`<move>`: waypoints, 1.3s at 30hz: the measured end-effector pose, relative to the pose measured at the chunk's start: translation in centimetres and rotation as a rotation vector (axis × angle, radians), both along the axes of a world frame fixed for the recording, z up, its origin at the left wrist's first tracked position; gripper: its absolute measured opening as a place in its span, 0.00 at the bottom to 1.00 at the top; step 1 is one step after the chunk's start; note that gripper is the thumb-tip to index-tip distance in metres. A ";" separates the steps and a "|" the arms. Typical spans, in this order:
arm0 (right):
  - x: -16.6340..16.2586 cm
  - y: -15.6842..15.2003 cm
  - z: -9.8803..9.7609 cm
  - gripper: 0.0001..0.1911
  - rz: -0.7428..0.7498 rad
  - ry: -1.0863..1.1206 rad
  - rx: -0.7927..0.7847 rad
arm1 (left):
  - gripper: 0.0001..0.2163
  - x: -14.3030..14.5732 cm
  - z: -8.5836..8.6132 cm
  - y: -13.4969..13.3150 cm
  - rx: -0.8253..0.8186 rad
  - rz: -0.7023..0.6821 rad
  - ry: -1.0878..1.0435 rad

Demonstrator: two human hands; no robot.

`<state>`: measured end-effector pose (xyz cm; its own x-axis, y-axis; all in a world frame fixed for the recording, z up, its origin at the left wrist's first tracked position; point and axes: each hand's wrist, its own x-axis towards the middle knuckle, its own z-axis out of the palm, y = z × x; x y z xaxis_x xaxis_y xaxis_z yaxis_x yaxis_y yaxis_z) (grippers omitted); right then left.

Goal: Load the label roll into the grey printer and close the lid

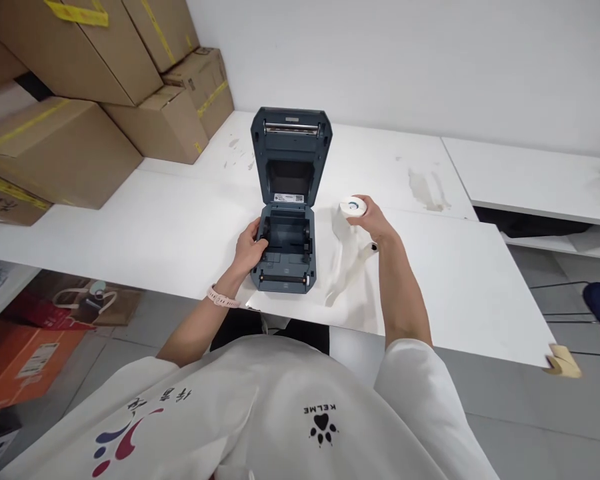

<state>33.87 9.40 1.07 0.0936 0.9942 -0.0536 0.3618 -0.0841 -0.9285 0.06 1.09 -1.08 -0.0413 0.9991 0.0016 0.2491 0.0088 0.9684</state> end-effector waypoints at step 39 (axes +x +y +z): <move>-6.6 -13.9 12.3 0.21 0.266 0.409 0.398 | 0.36 0.0 0.4 -0.3 -0.008 -0.010 -0.022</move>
